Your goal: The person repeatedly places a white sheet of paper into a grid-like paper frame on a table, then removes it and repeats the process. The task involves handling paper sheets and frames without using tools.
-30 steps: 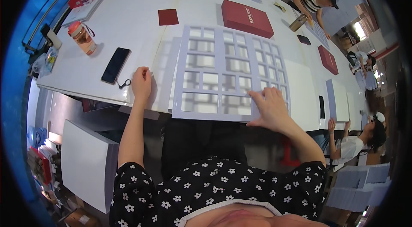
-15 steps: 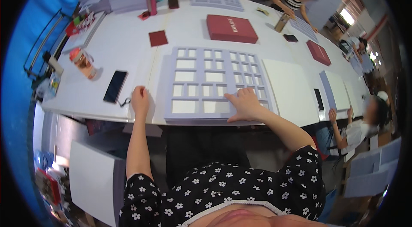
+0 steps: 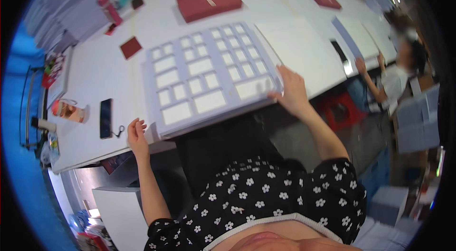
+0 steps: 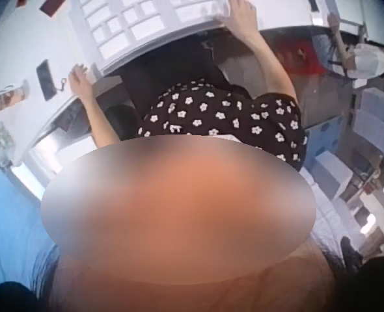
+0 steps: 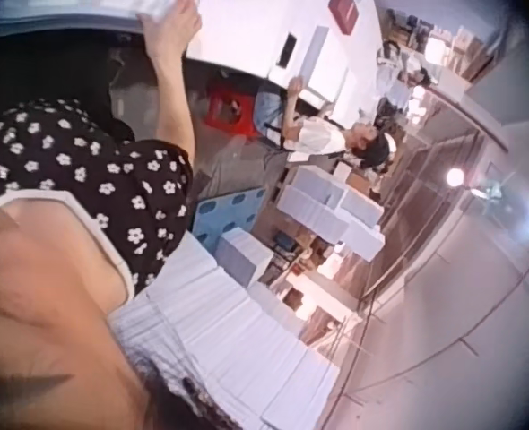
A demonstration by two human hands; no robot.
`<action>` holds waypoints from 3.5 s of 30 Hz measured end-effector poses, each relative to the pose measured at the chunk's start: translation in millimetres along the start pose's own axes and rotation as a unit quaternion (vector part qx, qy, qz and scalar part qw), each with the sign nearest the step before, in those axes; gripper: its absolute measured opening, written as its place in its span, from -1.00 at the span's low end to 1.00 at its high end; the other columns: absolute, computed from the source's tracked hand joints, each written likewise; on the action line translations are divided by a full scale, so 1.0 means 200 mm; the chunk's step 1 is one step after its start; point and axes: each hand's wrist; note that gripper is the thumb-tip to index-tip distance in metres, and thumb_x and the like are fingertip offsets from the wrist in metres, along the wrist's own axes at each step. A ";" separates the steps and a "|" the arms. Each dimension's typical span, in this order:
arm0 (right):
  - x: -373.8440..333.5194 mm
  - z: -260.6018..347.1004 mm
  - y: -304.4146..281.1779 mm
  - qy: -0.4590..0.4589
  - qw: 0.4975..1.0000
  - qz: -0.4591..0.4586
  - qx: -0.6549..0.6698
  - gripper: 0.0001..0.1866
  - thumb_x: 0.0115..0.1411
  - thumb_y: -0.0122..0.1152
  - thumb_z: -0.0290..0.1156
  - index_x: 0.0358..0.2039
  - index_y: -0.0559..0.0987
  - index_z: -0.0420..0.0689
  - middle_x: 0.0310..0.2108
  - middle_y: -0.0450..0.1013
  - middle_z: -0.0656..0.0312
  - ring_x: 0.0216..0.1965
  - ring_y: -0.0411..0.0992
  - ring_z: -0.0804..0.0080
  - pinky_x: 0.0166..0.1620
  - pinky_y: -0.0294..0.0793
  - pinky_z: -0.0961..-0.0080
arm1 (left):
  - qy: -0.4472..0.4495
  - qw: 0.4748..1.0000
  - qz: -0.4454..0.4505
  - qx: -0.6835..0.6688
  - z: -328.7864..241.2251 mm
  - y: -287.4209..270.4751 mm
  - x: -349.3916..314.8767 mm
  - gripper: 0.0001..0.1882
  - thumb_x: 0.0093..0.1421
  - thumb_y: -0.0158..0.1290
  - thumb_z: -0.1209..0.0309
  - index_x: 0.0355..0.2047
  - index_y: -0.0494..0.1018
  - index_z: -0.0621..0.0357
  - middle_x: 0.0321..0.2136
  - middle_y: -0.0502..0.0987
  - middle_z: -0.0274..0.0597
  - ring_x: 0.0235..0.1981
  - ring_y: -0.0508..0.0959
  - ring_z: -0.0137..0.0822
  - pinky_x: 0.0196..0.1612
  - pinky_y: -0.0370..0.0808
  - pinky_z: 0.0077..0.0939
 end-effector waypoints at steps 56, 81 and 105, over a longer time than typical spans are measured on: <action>-0.29 -0.59 0.22 0.106 0.963 -0.067 -0.237 -0.43 0.03 0.37 0.03 -0.26 0.52 -0.28 -0.26 0.51 0.02 -0.08 0.45 0.13 -0.02 0.37 0.28 | 0.068 0.970 -0.076 0.219 -0.17 -0.14 -0.24 -0.81 0.44 -0.05 0.37 -0.20 0.36 0.29 -0.40 0.55 -0.13 -0.44 0.52 -0.42 -0.35 0.46 -0.60; -0.18 -0.66 0.16 0.059 0.969 -0.051 -0.236 -0.93 0.05 0.12 -0.41 -0.49 0.47 -0.12 -0.63 0.50 0.16 -0.56 0.56 0.22 -0.48 0.45 0.27 | 0.051 0.984 -0.073 0.157 0.23 -0.33 0.18 -0.41 0.48 -0.31 -0.04 -0.47 0.38 0.17 -0.72 0.40 -0.27 -0.63 0.42 -0.37 -0.47 0.40 -0.47; -0.47 -0.93 0.21 0.403 0.618 -0.184 0.650 -0.64 0.39 -0.01 -0.40 0.16 0.34 -0.17 -0.01 0.47 0.06 -0.09 0.54 0.16 -0.16 0.64 0.22 | 0.118 0.986 -0.064 -0.102 -0.44 0.12 -0.28 -0.96 0.42 -0.08 0.50 -0.22 0.32 0.18 -0.43 0.44 -0.30 -0.48 0.39 -0.56 -0.35 0.39 -0.71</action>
Point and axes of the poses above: each hand's wrist, its own x-axis towards the middle knuckle, its own y-axis out of the palm, z = x × y
